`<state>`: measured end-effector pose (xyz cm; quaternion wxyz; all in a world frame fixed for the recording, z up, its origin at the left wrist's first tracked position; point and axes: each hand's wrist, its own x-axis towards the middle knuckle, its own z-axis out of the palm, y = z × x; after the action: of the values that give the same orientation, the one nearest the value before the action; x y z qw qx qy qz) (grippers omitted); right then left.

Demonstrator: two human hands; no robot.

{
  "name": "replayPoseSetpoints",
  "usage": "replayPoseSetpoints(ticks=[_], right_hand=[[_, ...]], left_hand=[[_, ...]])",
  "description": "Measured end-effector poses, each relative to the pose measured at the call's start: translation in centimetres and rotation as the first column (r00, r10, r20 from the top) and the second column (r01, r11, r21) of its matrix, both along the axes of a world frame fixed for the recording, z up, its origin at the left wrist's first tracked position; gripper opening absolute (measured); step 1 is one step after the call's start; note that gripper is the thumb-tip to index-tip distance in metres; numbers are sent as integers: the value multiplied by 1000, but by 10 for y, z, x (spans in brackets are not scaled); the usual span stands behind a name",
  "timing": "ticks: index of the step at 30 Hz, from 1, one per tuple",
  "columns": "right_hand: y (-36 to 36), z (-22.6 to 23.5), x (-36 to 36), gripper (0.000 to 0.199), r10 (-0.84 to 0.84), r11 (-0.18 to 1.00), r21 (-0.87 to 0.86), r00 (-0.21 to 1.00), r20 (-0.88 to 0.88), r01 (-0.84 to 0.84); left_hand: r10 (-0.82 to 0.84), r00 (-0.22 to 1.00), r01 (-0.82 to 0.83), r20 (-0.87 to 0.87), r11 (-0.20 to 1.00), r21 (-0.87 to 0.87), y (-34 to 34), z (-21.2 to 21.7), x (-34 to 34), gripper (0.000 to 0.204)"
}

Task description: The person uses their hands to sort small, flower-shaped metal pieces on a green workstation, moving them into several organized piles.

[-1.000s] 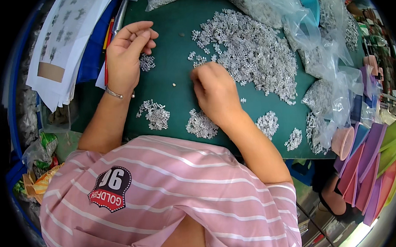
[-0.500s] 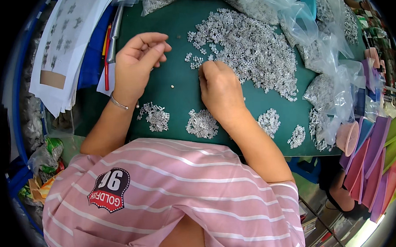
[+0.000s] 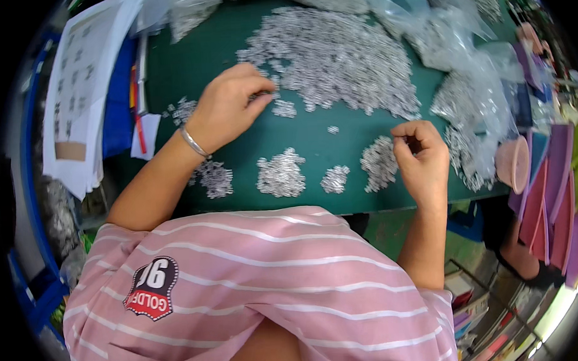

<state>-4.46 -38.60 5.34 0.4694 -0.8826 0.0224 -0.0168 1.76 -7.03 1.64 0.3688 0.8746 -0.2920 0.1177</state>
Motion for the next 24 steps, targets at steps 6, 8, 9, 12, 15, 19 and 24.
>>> replayPoseSetpoints(ticks=[6, 8, 9, 12, 15, 19, 24], right_hand=[[-2, -1, -23, 11, -29, 995, -98, 978, -207, 9], [-1, 1, -25, 13, 16, 973, -226, 992, -129, -44], [0, 3, -25, 13, 43, 961, -268, 996, -82, -63], [11, 4, -18, 13, 126, 948, -301, 990, 59, -102], [37, -10, -2, 12, 242, 942, -287, 948, 208, -177], [71, -35, 12, 10, 344, 912, -341, 880, 328, -229], [68, -29, 0, 11, 293, 940, -250, 924, 245, -232]], left_hand=[[71, 992, -57, -107, 990, 128, -6, -6, 0, 8], [70, 993, -55, -94, 987, 150, -8, -5, -1, 8], [60, 995, -48, -74, 988, 147, -9, -5, -1, 8], [53, 998, -45, -42, 985, 167, -9, -3, -4, 8], [61, 998, -61, 8, 982, 179, -9, -4, -6, 8], [51, 997, -60, 58, 987, 146, -9, -4, -5, 7], [120, 951, -157, -284, 982, -109, -4, 7, -14, 2]])
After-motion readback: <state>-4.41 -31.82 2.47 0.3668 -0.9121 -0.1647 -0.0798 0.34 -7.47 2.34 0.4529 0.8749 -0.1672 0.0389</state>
